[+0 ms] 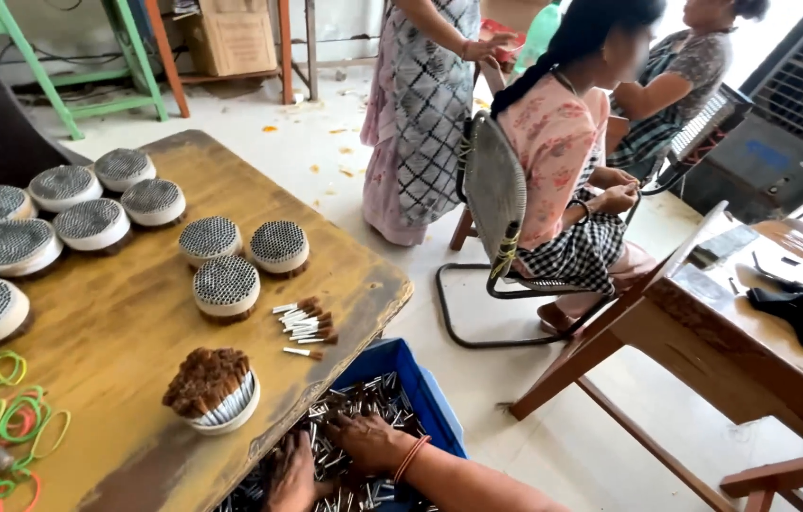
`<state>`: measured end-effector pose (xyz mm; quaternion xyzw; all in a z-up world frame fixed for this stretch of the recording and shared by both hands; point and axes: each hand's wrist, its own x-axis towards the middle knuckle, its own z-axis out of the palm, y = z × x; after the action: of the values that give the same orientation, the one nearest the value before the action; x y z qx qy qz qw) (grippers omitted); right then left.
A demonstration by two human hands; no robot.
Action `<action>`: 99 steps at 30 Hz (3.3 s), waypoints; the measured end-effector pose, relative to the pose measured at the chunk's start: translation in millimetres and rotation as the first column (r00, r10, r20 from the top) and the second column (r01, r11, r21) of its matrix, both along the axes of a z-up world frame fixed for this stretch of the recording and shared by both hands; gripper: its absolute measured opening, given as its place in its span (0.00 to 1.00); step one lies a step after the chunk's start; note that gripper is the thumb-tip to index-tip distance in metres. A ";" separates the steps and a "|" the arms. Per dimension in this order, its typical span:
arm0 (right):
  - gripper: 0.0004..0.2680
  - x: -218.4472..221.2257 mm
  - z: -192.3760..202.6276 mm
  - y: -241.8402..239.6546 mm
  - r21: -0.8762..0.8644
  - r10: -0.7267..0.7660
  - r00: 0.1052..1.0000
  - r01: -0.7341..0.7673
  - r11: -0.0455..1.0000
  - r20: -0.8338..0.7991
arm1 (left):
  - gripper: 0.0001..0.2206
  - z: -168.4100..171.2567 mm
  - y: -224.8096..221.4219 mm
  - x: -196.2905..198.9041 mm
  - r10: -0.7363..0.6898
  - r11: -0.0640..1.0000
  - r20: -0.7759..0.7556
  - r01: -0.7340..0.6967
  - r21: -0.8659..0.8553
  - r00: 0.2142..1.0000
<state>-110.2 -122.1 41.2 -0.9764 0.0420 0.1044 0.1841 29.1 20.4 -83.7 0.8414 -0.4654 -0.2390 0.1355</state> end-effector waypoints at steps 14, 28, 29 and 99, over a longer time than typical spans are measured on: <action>0.22 3.5 15.7 -3.4 0.666 -0.480 0.877 0.374 0.646 -0.027 | 0.33 -107.2 -15.0 22.5 0.038 0.744 -0.804 -0.554 -0.374 0.594; 0.25 -23.5 64.3 -10.0 0.675 -0.422 0.900 0.244 0.696 0.110 | 0.25 33.5 -29.5 -28.3 0.101 0.948 -0.611 -0.262 -0.180 0.785; 0.18 -21.3 64.5 -11.5 0.664 -0.442 0.890 0.263 0.700 0.114 | 0.22 13.9 -34.6 -28.1 0.086 0.909 -0.722 -0.351 -0.226 0.686; 0.16 -14.3 101.2 11.6 0.450 -0.345 0.755 0.074 0.890 0.558 | 0.25 44.7 -25.9 -23.0 -0.026 0.762 -0.486 -0.297 -0.575 0.873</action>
<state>-124.4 -110.5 142.4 -0.8847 0.0679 -0.2400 0.3939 6.2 -5.5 -39.0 0.6952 -0.4074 -0.2522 0.5358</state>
